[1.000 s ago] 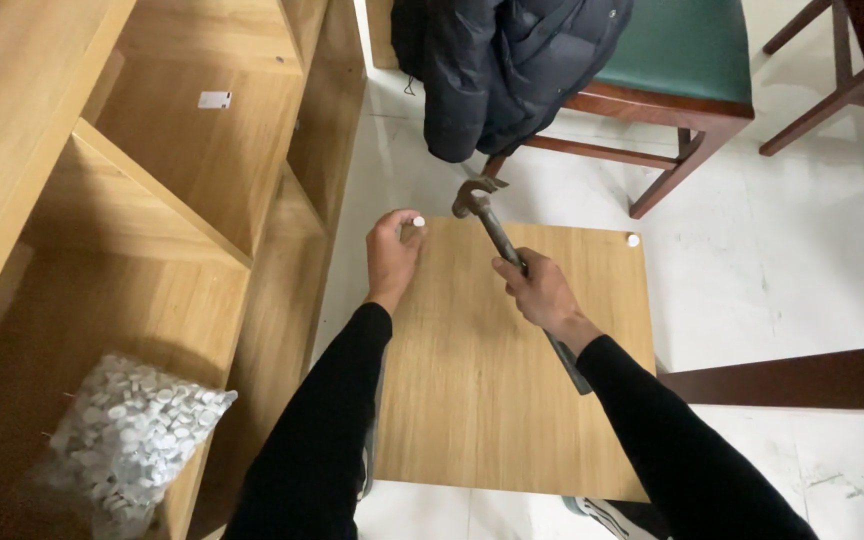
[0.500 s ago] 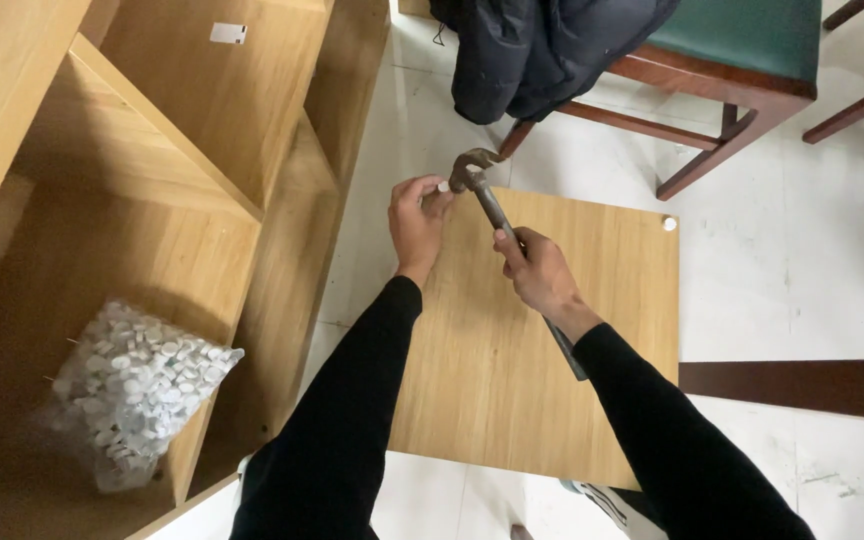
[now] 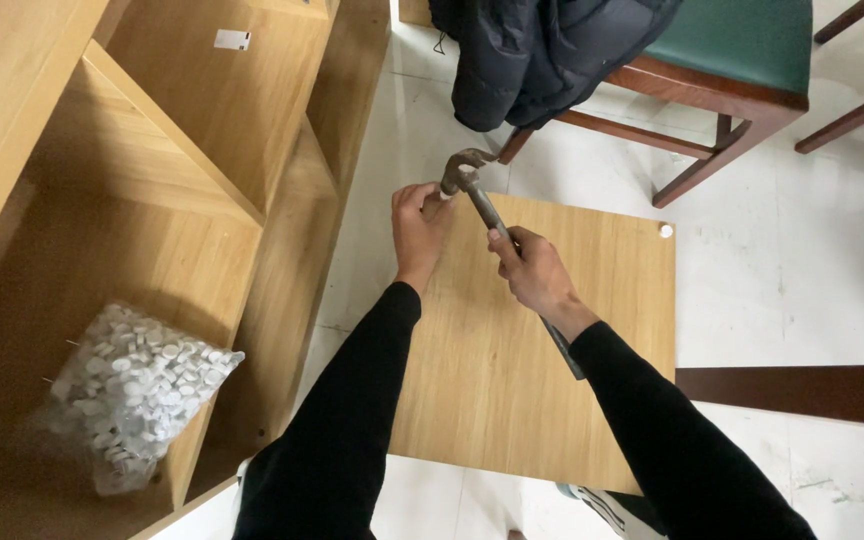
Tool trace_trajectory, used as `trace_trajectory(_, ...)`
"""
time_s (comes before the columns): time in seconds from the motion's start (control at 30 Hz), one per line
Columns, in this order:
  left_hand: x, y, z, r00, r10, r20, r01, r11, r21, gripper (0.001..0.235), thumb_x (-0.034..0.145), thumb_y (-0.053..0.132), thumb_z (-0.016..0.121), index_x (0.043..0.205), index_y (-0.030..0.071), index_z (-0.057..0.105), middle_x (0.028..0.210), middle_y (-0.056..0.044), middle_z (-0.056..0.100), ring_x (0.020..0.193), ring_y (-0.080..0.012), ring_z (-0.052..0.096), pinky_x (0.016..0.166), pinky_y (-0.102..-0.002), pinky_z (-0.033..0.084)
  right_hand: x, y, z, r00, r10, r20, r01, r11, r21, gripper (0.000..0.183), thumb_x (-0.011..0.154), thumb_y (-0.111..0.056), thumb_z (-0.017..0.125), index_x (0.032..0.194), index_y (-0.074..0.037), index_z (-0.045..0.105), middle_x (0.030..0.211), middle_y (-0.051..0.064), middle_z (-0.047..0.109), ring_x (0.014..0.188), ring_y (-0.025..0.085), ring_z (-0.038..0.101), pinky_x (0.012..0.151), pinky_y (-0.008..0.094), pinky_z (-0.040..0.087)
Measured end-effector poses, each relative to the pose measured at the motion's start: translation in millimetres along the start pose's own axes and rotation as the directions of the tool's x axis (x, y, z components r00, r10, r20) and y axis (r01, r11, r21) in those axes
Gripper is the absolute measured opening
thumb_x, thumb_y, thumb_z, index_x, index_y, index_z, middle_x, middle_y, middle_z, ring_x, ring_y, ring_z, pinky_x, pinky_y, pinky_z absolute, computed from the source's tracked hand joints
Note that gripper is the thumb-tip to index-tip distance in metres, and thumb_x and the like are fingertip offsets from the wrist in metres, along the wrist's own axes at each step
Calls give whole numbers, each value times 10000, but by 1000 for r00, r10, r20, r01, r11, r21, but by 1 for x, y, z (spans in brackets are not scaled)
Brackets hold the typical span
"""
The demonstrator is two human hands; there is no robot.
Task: The person hammers white plastic furniture bumpers onto the corners of a wooden stool. They retrieve the bumpers from a plastic bag inside a nearby shelf and use a hammer to secure each one.
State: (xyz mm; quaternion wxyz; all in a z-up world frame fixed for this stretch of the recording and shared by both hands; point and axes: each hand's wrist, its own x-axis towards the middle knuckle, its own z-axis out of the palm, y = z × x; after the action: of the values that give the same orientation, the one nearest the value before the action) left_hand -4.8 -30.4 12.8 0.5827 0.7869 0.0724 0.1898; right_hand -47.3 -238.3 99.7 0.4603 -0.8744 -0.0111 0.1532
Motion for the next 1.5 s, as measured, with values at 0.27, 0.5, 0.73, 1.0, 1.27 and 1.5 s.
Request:
trace_trajectory(0.27, 4, -13, 10, 1000, -28, 11, 26, 995, 96, 275, 1101, 63, 823, 1366, 39, 756, 1305, -106, 703, 1491, -294, 568, 1292, -447, 494, -1, 3, 2, 1000, 15, -2, -15, 1000, -27, 508, 1209, -522, 643, 1211, -60, 855, 712, 82, 711, 671, 246, 687, 676, 438, 594)
trace_trajectory(0.5, 2, -2, 12, 999, -49, -22, 51, 990, 132, 258, 1104, 80, 818, 1354, 65, 756, 1287, -66, 705, 1483, -250, 572, 1290, -419, 500, 2, -2, 1, 1000, 30, 7, -30, 999, -45, 513, 1201, -532, 647, 1216, -63, 854, 707, 77, 700, 681, 238, 681, 693, 442, 588)
trace_trajectory(0.73, -2, 14, 1, 996, -65, -54, 69, 994, 79, 254, 1118, 136, 822, 1359, 79, 768, 1246, -83, 730, 1380, -273, 628, 1246, -484, 531, 7, -3, 3, 999, 34, 13, -34, 999, -6, 532, 1212, -538, 627, 1207, -54, 847, 689, 57, 679, 624, 203, 644, 611, 395, 565)
trace_trajectory(1.0, 9, -13, 9, 992, -77, -103, 83, 995, 57, 218, 1126, 177, 840, 1328, 128, 774, 1213, -63, 790, 1275, -283, 695, 1161, -516, 570, 4, -15, -8, 998, 45, -32, -42, 996, 77, 571, 1246, -526, 596, 1230, -5, 830, 645, 31, 611, 527, 156, 586, 496, 329, 522)
trace_trajectory(1.27, 10, -12, 10, 991, -6, -137, 18, 996, 84, 239, 1072, 130, 866, 1298, 134, 789, 1193, -76, 820, 1177, -303, 724, 1104, -506, 573, -4, -28, -17, 997, 64, -36, -51, 955, 292, 458, 1252, -373, 580, 1221, 56, 740, 635, 27, 504, 408, 107, 492, 338, 274, 424)
trace_trajectory(1.5, 7, -8, 9, 988, 50, -148, -34, 993, 111, 235, 1070, 78, 842, 1299, 96, 791, 1193, -129, 827, 1164, -326, 727, 1100, -506, 579, 2, -14, -5, 998, 56, -19, -50, 967, 250, 493, 1240, -408, 618, 1212, 61, 767, 629, 46, 532, 414, 119, 513, 336, 282, 431)
